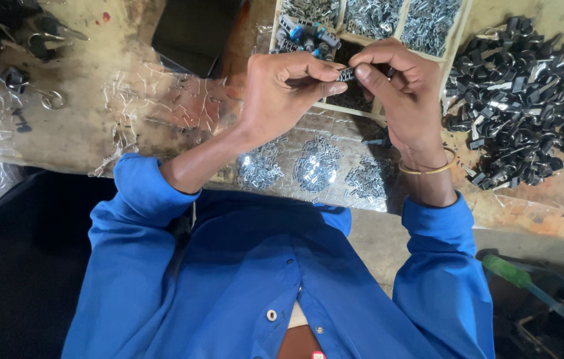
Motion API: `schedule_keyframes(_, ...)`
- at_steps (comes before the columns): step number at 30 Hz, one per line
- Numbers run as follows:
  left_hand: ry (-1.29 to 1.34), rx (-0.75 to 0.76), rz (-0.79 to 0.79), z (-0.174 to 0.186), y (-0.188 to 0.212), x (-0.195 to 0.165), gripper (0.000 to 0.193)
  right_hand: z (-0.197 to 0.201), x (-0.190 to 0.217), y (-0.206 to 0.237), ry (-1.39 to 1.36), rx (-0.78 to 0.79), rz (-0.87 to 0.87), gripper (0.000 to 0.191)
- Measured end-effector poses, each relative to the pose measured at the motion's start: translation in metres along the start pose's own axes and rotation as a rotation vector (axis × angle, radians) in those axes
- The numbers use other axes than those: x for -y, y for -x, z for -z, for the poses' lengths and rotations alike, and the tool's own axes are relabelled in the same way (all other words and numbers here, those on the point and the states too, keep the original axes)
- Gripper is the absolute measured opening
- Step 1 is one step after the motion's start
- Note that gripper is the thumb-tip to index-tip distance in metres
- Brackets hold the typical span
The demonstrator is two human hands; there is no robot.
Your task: The person sits at a workbench assembling small lock components by hand. They pick small blue and metal parts from a compartment tray, fit them together between the fingers, and place finished assemblies with piles of black lock parts on the table.
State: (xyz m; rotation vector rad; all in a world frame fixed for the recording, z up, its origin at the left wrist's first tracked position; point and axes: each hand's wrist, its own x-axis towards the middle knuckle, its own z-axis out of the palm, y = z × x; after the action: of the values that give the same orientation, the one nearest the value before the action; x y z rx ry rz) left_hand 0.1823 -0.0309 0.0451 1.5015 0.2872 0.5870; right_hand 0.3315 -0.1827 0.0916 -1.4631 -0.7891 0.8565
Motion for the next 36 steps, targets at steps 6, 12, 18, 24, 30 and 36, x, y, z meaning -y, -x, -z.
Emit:
schedule_keyframes(6, 0.003, -0.013, 0.008, -0.001, 0.001, 0.002, 0.012, 0.009, 0.03, -0.003, 0.641, 0.152, 0.276, 0.032)
schedule_keyframes(12, 0.093, 0.019, -0.049, 0.001, -0.001, 0.008, 0.011, 0.035, 0.051, 0.017, 1.212, 0.008, 0.401, 0.028)
schedule_keyframes(18, 0.151, 0.059, -0.082, 0.006, 0.002, 0.002, 0.013, 0.04, 0.045, 0.069, 1.305, 0.154, 0.155, 0.019)
schedule_keyframes(24, 0.122, 0.066, -0.156, 0.018, 0.021, -0.028, 0.016, 0.013, 0.012, 0.102, 1.225, -0.059, 0.067, 0.019)
schedule_keyframes(30, 0.074, -0.123, -0.163, 0.029, 0.071, -0.062, 0.019, -0.044, -0.005, 0.13, 0.917, -0.096, 0.155, 0.029)
schedule_keyframes(36, 0.136, -0.266, 0.022, 0.026, 0.124, -0.064, 0.024, -0.097, -0.016, 0.142, 1.007, -0.009, 0.276, 0.033)
